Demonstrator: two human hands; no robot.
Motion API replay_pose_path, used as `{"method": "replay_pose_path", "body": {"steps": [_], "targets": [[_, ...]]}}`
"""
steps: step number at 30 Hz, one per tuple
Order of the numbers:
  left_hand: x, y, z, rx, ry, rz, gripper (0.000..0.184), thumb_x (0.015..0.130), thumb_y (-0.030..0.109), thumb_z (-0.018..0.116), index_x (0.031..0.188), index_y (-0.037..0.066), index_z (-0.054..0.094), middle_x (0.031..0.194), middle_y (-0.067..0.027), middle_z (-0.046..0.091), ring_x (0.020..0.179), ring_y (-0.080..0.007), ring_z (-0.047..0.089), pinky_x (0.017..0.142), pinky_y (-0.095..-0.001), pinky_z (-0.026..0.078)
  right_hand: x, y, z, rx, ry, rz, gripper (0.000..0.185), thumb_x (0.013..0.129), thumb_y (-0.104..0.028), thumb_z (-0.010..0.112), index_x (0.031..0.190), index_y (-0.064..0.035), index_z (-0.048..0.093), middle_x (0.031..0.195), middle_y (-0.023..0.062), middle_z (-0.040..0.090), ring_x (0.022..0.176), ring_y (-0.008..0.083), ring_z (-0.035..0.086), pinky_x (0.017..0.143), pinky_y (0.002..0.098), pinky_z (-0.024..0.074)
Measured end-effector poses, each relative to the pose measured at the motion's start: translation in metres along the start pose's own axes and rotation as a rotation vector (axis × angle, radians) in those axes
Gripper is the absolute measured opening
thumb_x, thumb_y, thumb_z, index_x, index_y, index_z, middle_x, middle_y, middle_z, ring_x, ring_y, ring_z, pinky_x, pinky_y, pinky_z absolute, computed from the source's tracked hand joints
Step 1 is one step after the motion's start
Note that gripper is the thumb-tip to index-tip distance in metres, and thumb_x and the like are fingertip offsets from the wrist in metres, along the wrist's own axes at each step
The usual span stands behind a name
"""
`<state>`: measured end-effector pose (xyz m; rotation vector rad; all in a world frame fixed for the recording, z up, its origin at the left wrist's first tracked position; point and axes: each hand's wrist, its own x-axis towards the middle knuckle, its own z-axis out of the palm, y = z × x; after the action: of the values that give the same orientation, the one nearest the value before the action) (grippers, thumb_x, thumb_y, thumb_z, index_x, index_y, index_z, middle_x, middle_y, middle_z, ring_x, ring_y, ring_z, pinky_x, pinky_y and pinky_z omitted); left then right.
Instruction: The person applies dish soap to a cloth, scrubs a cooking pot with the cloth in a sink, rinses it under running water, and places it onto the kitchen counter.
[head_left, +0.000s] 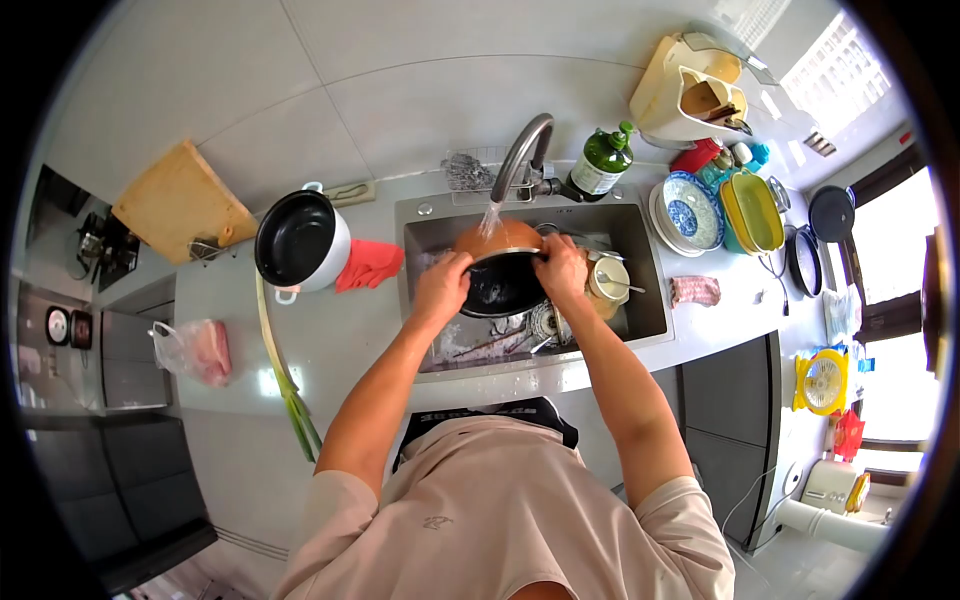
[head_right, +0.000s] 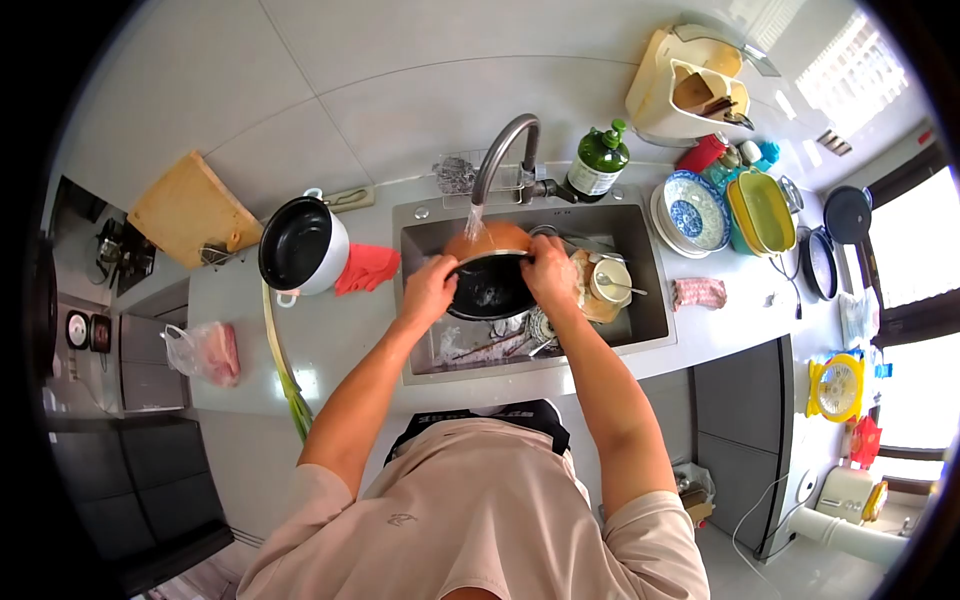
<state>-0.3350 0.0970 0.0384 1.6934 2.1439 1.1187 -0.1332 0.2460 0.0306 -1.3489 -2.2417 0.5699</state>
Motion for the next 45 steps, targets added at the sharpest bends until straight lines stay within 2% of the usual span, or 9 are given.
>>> {"method": "replay_pose_path", "body": {"steps": [2, 6, 13, 17, 21, 24, 32, 39, 45], "targets": [[0.007, 0.012, 0.008, 0.157, -0.092, 0.116, 0.017, 0.086, 0.01, 0.072, 0.1, 0.011, 0.061, 0.092, -0.0091, 0.063, 0.086, -0.0361, 0.066, 0.073, -0.0507, 0.053, 0.001, -0.02, -0.012, -0.112, -0.165, -0.051, 0.021, 0.081, -0.007, 0.067, 0.103, -0.0107, 0.067, 0.11, 0.0174, 0.068, 0.099, 0.0454, 0.068, 0.085, 0.0545, 0.0542], [0.009, 0.019, 0.003, 0.089, 0.022, 0.075, 0.022, 0.085, 0.012, 0.075, 0.102, 0.013, 0.061, 0.092, -0.0088, 0.063, 0.086, -0.0357, 0.067, 0.071, -0.0505, 0.053, 0.001, 0.002, 0.01, -0.015, -0.063, 0.081, 0.013, 0.081, -0.012, 0.073, 0.088, -0.0062, 0.064, 0.098, 0.0185, 0.071, 0.094, 0.0435, 0.068, 0.079, 0.0525, 0.0532], [-0.019, -0.026, 0.012, -0.022, 0.176, -0.237, 0.014, 0.084, 0.007, 0.071, 0.09, 0.005, 0.058, 0.084, -0.0129, 0.063, 0.084, -0.0402, 0.064, 0.072, -0.0519, 0.05, -0.01, 0.028, 0.02, 0.206, -0.171, 0.408, 0.024, 0.081, -0.022, 0.078, 0.092, -0.0049, 0.064, 0.102, 0.0198, 0.074, 0.096, 0.0428, 0.069, 0.084, 0.0526, 0.0534], [-0.006, 0.001, -0.002, 0.084, 0.156, -0.056, 0.015, 0.084, 0.007, 0.07, 0.092, 0.006, 0.058, 0.088, -0.0119, 0.063, 0.085, -0.0382, 0.064, 0.072, -0.0513, 0.05, -0.005, -0.01, 0.006, 0.055, 0.006, 0.323, 0.025, 0.08, -0.02, 0.077, 0.097, -0.0068, 0.064, 0.097, 0.0202, 0.074, 0.095, 0.0442, 0.071, 0.083, 0.0537, 0.0554], [0.007, 0.023, -0.008, 0.212, 0.054, 0.084, 0.017, 0.084, 0.01, 0.073, 0.088, 0.007, 0.057, 0.087, -0.0079, 0.061, 0.088, -0.0345, 0.065, 0.071, -0.0499, 0.049, 0.005, -0.021, 0.001, -0.075, -0.07, -0.067, 0.02, 0.078, -0.014, 0.073, 0.096, -0.0103, 0.066, 0.098, 0.0153, 0.073, 0.095, 0.0426, 0.071, 0.081, 0.0541, 0.0558], [0.013, 0.021, -0.006, 0.14, 0.198, 0.034, 0.022, 0.083, 0.012, 0.078, 0.088, 0.008, 0.057, 0.086, -0.0076, 0.06, 0.084, -0.0336, 0.062, 0.071, -0.0484, 0.049, 0.013, -0.023, 0.002, -0.072, -0.178, 0.237, 0.02, 0.079, -0.017, 0.073, 0.098, -0.0114, 0.068, 0.102, 0.017, 0.075, 0.1, 0.0418, 0.071, 0.085, 0.0521, 0.0564], [-0.015, -0.047, 0.02, -0.011, 0.296, -0.22, 0.03, 0.082, 0.014, 0.082, 0.088, 0.002, 0.055, 0.08, -0.0172, 0.055, 0.079, -0.0403, 0.056, 0.07, -0.0504, 0.045, 0.013, 0.006, 0.006, 0.099, -0.174, 0.451, 0.028, 0.079, -0.024, 0.076, 0.101, -0.007, 0.073, 0.101, 0.0206, 0.075, 0.102, 0.0409, 0.071, 0.09, 0.0484, 0.0554], [-0.02, -0.014, 0.006, -0.082, 0.162, -0.271, 0.023, 0.082, 0.009, 0.075, 0.097, 0.002, 0.059, 0.098, -0.0183, 0.063, 0.087, -0.0415, 0.063, 0.074, -0.0482, 0.05, 0.026, -0.029, -0.012, -0.044, -0.142, 0.285, 0.031, 0.088, -0.027, 0.075, 0.111, -0.0095, 0.065, 0.106, 0.0181, 0.074, 0.103, 0.0423, 0.07, 0.088, 0.0509, 0.0558], [-0.011, 0.017, 0.013, -0.094, 0.014, -0.295, 0.022, 0.077, 0.01, 0.073, 0.094, 0.003, 0.061, 0.091, -0.0162, 0.065, 0.083, -0.0394, 0.065, 0.071, -0.0477, 0.05, 0.025, -0.05, 0.023, -0.336, 0.126, -0.638, 0.01, 0.09, -0.013, 0.062, 0.101, -0.0124, 0.062, 0.094, 0.0082, 0.068, 0.097, 0.0327, 0.068, 0.084, 0.0466, 0.0546]]}}
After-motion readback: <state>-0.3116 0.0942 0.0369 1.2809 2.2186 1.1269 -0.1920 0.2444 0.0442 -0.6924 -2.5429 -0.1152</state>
